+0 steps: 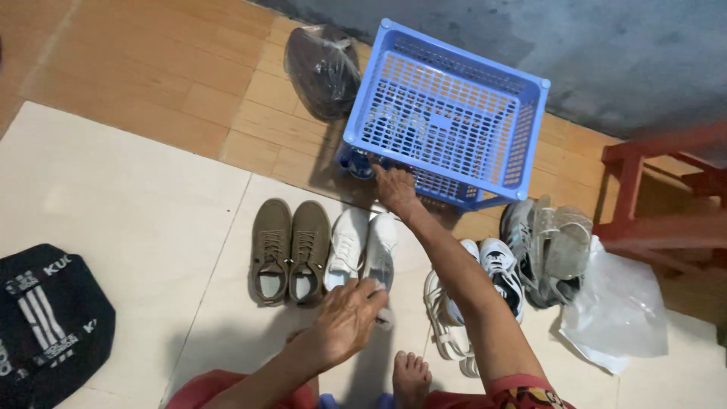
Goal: Cleaning various pairs of shoes using a small cloth.
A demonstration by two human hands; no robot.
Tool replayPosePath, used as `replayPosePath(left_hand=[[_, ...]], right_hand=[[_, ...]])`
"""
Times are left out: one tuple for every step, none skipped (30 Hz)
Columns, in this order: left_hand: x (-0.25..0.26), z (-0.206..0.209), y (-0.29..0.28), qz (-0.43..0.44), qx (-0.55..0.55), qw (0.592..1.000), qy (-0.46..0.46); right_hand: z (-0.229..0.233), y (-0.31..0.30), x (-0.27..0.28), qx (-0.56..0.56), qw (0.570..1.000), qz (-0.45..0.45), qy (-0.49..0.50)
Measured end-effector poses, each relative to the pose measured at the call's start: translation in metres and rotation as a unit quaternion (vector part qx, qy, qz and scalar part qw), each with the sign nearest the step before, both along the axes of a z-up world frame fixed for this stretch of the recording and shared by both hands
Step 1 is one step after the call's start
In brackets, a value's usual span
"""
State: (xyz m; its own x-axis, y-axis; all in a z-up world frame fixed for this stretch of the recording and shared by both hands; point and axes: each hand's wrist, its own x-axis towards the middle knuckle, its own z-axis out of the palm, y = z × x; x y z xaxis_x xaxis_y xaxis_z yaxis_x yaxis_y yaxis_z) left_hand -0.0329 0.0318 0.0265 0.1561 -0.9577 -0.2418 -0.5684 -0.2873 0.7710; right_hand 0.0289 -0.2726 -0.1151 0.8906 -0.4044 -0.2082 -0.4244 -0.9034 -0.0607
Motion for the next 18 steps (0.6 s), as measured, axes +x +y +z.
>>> replayPosePath(left_hand=[[-0.001, -0.002, 0.004, 0.019, -0.075, 0.997, -0.022], [-0.003, -0.004, 0.008, 0.035, -0.150, 0.987, -0.044], [-0.003, -0.001, 0.008, 0.036, -0.145, 0.988, -0.046], [-0.002, 0.003, 0.008, 0.030, -0.126, 0.991, -0.029], [-0.002, 0.007, 0.008, 0.025, -0.108, 0.994, -0.012], [-0.001, 0.009, 0.008, 0.025, -0.101, 0.994, -0.014], [-0.001, 0.011, 0.008, 0.009, -0.124, 0.992, -0.027], [0.001, 0.013, 0.009, -0.007, -0.145, 0.988, -0.042], [-0.001, 0.011, 0.009, -0.009, -0.137, 0.989, -0.046], [-0.001, 0.009, 0.009, -0.034, -0.114, 0.991, -0.065], [-0.001, 0.007, 0.008, -0.060, -0.091, 0.991, -0.083], [0.000, 0.008, 0.008, -0.067, -0.087, 0.990, -0.087], [0.001, 0.010, 0.009, -0.062, -0.093, 0.990, -0.090], [0.000, 0.011, 0.007, -0.057, -0.102, 0.989, -0.091], [0.000, 0.009, 0.006, -0.064, -0.103, 0.988, -0.091], [-0.001, 0.008, 0.006, -0.057, -0.109, 0.987, -0.100], [-0.001, 0.007, 0.006, -0.050, -0.115, 0.986, -0.108], [0.000, 0.007, 0.005, -0.049, -0.115, 0.986, -0.110]], right_hand=[[-0.003, 0.000, 0.008, 0.036, 0.998, -0.034, 0.047], [-0.005, -0.001, 0.015, 0.071, 0.991, -0.068, 0.095], [-0.044, -0.019, 0.016, 0.076, 0.990, -0.067, 0.094], [-0.082, -0.037, 0.018, -0.022, 1.000, -0.004, -0.018], [-0.121, -0.055, 0.020, -0.118, 0.982, 0.060, -0.131], [-0.130, -0.061, 0.020, -0.112, 0.983, 0.059, -0.133], [-0.140, -0.066, 0.020, -0.077, 0.988, 0.054, -0.122], [-0.150, -0.070, 0.023, -0.041, 0.991, 0.048, -0.114], [-0.160, -0.070, 0.024, -0.033, 0.991, 0.047, -0.119], [-0.169, -0.072, 0.027, -0.018, 0.989, 0.045, -0.138], [-0.179, -0.074, 0.030, -0.003, 0.987, 0.044, -0.157], [-0.162, -0.067, 0.033, 0.000, 0.986, 0.037, -0.161], [-0.145, -0.059, 0.036, -0.010, 0.990, 0.034, -0.136], [-0.126, -0.056, 0.035, -0.023, 0.994, 0.030, -0.107], [-0.133, -0.057, 0.033, -0.023, 0.994, 0.024, -0.108], [-0.139, -0.057, 0.035, -0.028, 0.990, 0.006, -0.140], [-0.146, -0.056, 0.037, -0.032, 0.985, -0.012, -0.172], [-0.149, -0.057, 0.032, -0.032, 0.984, -0.010, -0.173]])
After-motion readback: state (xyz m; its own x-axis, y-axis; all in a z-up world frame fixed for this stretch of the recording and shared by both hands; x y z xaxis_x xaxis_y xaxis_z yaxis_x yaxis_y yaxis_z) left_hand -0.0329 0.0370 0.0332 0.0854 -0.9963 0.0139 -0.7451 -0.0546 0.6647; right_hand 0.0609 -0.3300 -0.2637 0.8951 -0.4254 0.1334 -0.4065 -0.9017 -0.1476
